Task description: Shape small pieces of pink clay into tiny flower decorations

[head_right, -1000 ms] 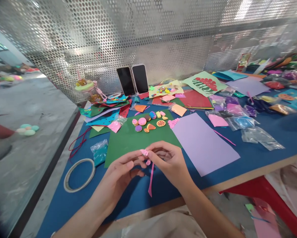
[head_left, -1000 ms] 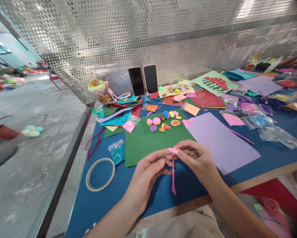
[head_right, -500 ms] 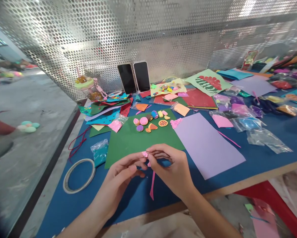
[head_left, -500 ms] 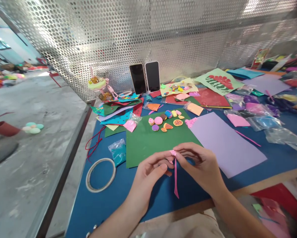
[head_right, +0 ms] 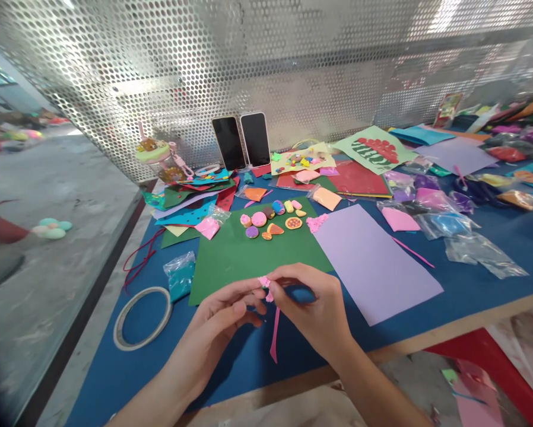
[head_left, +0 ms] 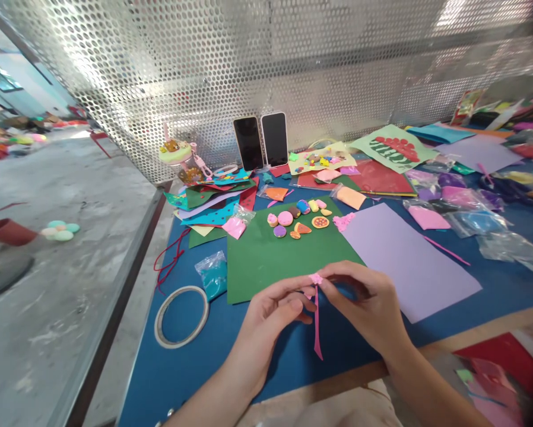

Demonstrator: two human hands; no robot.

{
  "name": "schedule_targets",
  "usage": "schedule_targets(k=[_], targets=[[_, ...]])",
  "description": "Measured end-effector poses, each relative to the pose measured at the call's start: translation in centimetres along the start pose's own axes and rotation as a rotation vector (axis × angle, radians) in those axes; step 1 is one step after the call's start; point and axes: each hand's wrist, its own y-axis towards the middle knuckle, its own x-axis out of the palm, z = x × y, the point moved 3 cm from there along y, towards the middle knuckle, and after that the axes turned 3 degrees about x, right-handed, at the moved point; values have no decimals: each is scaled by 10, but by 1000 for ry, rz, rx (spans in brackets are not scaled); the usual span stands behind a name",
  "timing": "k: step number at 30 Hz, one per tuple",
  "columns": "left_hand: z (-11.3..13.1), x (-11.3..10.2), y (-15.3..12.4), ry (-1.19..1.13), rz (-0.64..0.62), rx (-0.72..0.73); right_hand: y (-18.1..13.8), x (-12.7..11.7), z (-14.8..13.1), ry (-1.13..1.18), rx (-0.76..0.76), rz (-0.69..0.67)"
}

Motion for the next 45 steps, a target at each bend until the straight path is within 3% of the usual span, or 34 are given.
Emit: schedule_targets(k=[7, 15, 19, 24, 28, 36, 41, 45], targets=[[1, -3, 3, 50, 23, 13, 0, 0, -5, -54, -17, -10], [2, -2, -1, 81, -2, -9, 0, -2, -8, -131, -135, 17], [12, -2, 0, 337, -53, 139, 0, -2, -7, -113, -116, 24], [28, 2, -4, 684, -10, 296, 0, -1, -7, -98, -74, 12], [28, 2, -3, 671, 29, 295, 0, -2, -7, -96, -45, 23], [24, 2, -2, 632, -20, 241, -1, -3, -6, -112, -73, 35], [26, -6, 2, 1045, -3, 349, -5, -10, 0, -108, -11, 58], [14, -9, 7, 1508, -154, 470, -7, -11, 5, -120, 40, 22]])
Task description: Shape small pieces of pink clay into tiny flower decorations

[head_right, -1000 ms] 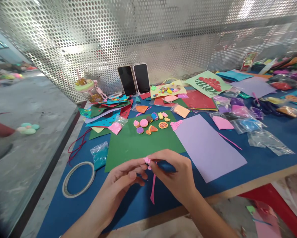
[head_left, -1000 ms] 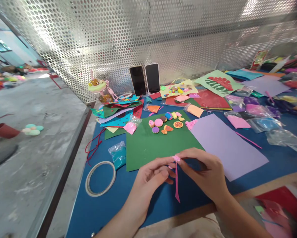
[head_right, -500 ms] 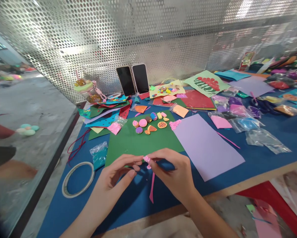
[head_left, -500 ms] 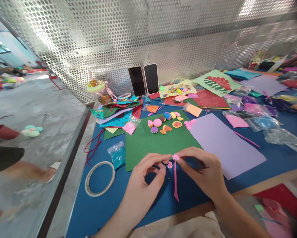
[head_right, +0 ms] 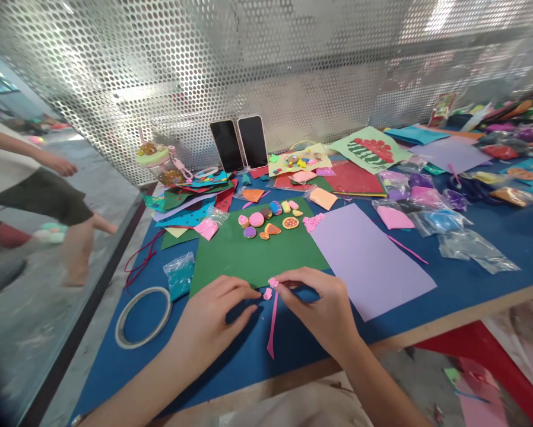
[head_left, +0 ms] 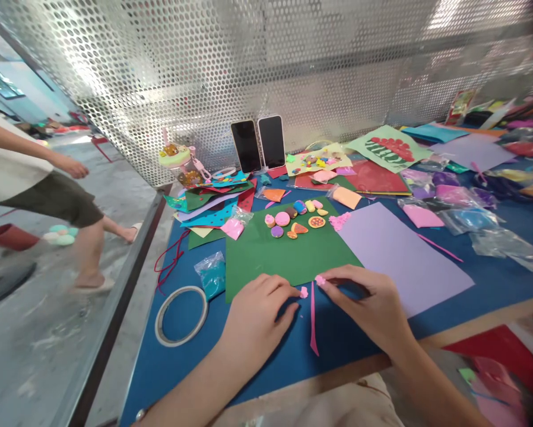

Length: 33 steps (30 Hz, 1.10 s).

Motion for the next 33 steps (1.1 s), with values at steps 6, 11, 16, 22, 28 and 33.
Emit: schedule_targets(k=[6, 11, 16, 22, 28, 33], targets=[[3, 21, 8, 399, 61, 273, 2, 10, 5, -7, -10, -81], [5, 27, 9, 515, 139, 378, 5, 17, 9, 25, 43, -131], [5, 28, 9, 563, 155, 413, 4, 22, 11, -9, 45, -163], [3, 30, 11, 562, 131, 410, 3, 26, 13, 23, 52, -194], [0, 28, 13, 512, 126, 375, 5, 28, 14, 1, 68, -192], [-4, 26, 11, 437, 96, 325, 3, 29, 15, -46, 65, -222]])
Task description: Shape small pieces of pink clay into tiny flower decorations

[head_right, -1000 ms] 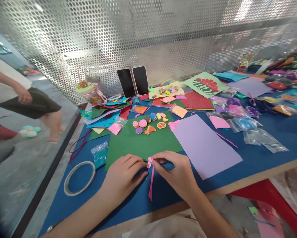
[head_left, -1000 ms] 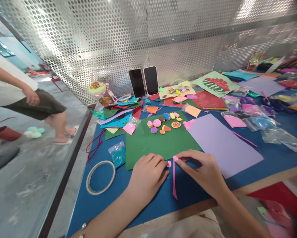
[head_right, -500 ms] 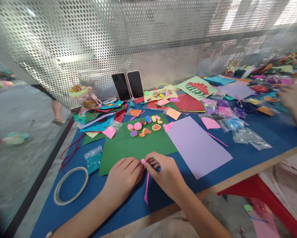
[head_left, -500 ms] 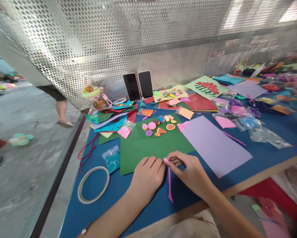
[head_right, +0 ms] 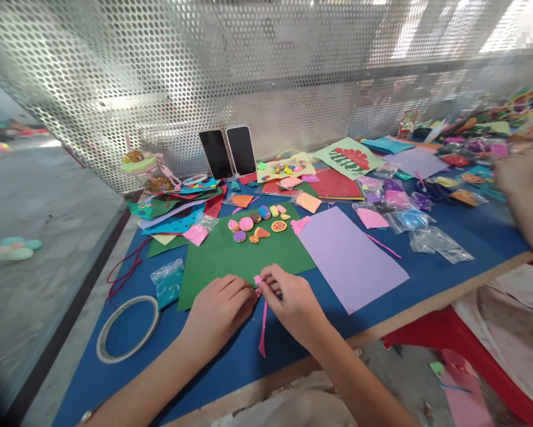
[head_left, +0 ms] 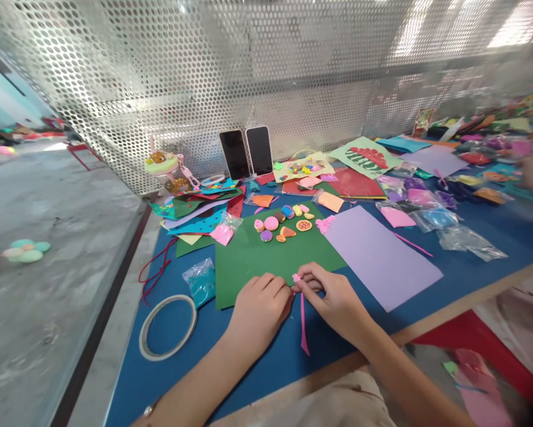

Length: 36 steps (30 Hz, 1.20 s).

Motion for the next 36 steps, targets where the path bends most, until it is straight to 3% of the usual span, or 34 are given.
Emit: schedule_targets(k=[9, 18, 25, 30, 32, 36], targets=[[-10, -12, -7, -268, -44, -113, -2, -1, -2, 49, -13, -8], [-7, -5, -9, -151, 19, -35, -6, -4, -3, 150, 7, 37], [-5, -3, -11, -104, 37, -29, -4, 5, -3, 124, -10, -96], [-7, -17, -10, -348, 201, -151, -5, 4, -3, 134, -15, -109], [-10, -20, -10, -410, 253, -201, -5, 2, -2, 163, -16, -85], [-10, -19, -10, -388, 195, -184, -6, -3, 2, 167, 7, 26]])
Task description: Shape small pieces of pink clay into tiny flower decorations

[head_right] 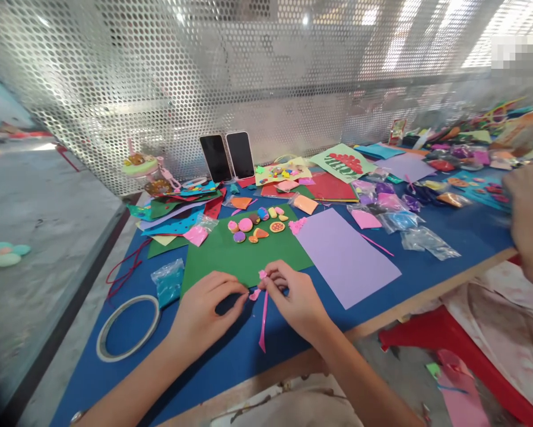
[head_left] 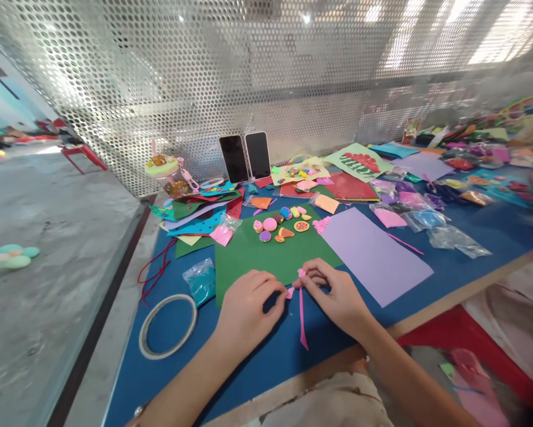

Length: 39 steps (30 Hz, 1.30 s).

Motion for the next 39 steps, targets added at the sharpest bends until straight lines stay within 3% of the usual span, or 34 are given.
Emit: schedule_targets(k=[6, 15, 20, 25, 32, 39], targets=[[-3, 1, -1, -4, 17, -41, 2, 2, -1, -202, -26, -41], [-10, -1, 0, -176, 95, -220, -3, 8, -6, -130, -10, -148], [-12, -5, 3, -416, 182, -377, 2, 3, -6, -7, 20, -4], [-11, -2, 2, -705, 150, -501, 6, 2, -9, 120, 50, 21], [-4, 4, -1, -886, 126, -483, 4, -1, -19, -30, -79, 130], [-1, 4, -1, -936, 126, -460, 4, 0, -22, -49, -108, 189]])
